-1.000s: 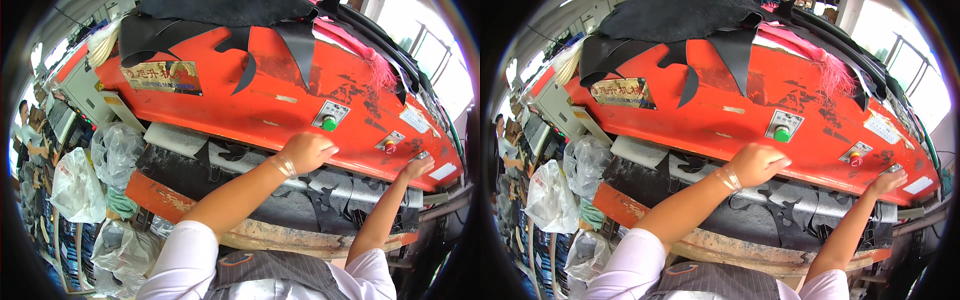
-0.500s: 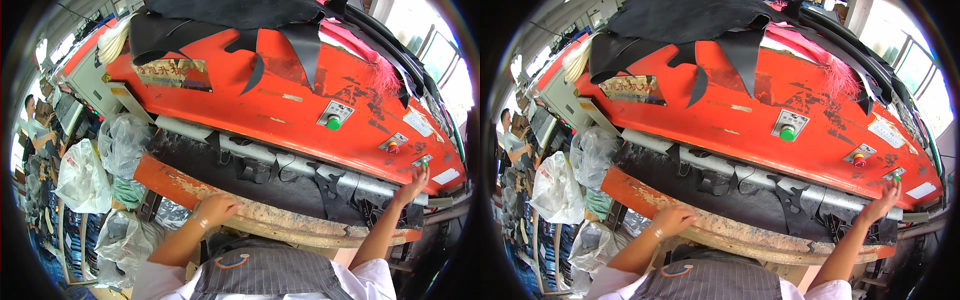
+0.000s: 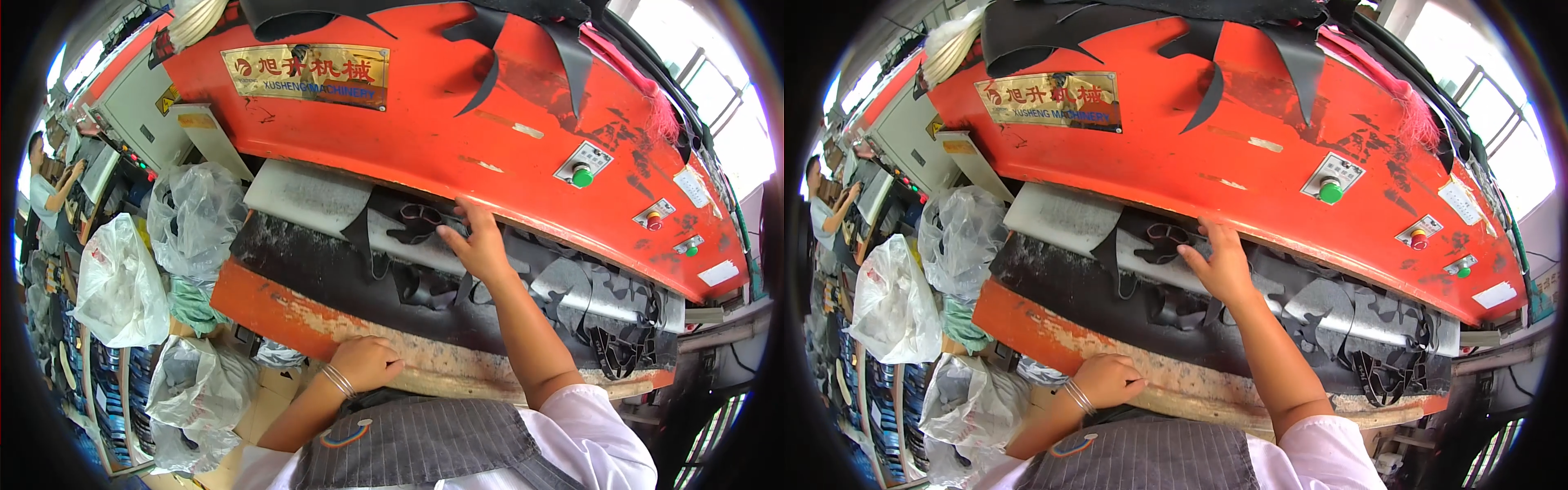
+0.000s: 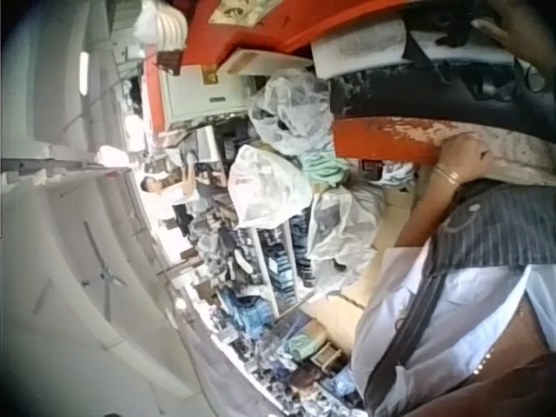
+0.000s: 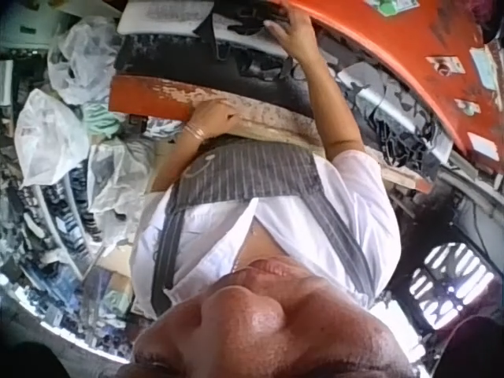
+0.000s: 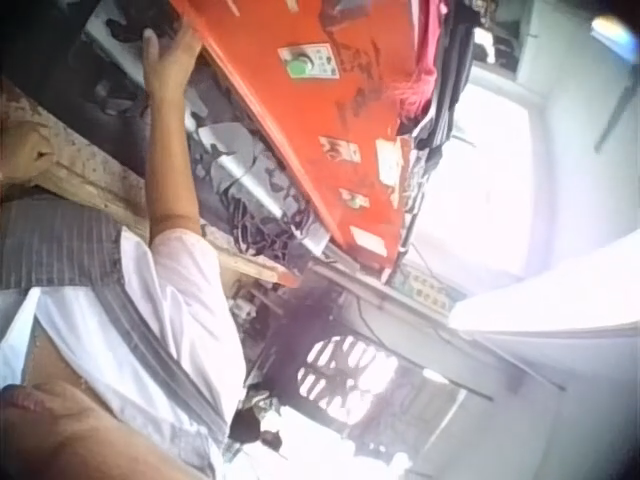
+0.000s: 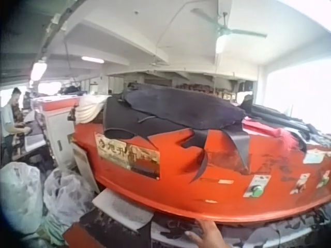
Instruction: Use a hydraulic die-cutting machine to cut leather shapes for shoes.
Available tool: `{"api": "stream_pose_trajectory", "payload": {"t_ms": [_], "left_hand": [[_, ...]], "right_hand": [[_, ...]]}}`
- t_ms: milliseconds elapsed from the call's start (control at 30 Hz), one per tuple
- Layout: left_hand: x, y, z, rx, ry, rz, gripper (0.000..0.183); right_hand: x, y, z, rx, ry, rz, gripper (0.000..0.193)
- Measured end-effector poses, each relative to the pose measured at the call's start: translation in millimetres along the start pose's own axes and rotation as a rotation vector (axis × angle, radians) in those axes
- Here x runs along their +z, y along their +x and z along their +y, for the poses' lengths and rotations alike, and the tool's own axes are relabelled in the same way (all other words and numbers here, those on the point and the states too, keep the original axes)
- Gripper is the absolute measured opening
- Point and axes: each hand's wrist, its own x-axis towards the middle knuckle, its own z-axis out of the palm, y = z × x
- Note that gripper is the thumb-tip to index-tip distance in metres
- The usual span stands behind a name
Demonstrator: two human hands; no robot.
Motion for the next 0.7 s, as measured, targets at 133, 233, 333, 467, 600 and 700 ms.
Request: {"api": "stream_pose_trajectory", "payload": {"t_ms": [133, 233, 333, 467, 600, 700], "left_hand": [[-48.1, 68.8, -50.7, 0.173, 0.025, 0.405, 0.016], [-71.4, 127.8, -94.4, 0.258, 0.267, 0.666, 0.028], [-74.9, 147.6, -133.0, 0.217, 0.341, 0.63, 0.03], [-71.5, 154.7, -145.6, 0.226, 0.214, 0.633, 0.031], [-66.8, 162.6, -146.0, 0.213, 0.151, 0.68, 0.032], [-63.2, 159.6, -147.1, 0.176, 0.185, 0.668, 0.033]], "right_hand": [[48.2, 7.0, 13.7, -0.126, -0.325, -0.083, 0.071], [78.6, 1.5, 22.9, -0.227, -0.291, -0.014, 0.046], [79.4, -14.6, 21.4, -0.268, -0.275, 0.029, 0.043], [61.2, 6.4, 8.2, -0.281, -0.247, 0.081, 0.045], [78.0, 56.3, 20.3, -0.395, -0.225, -0.14, 0.053], [81.3, 52.7, 31.2, -0.281, -0.225, -0.23, 0.056]]}}
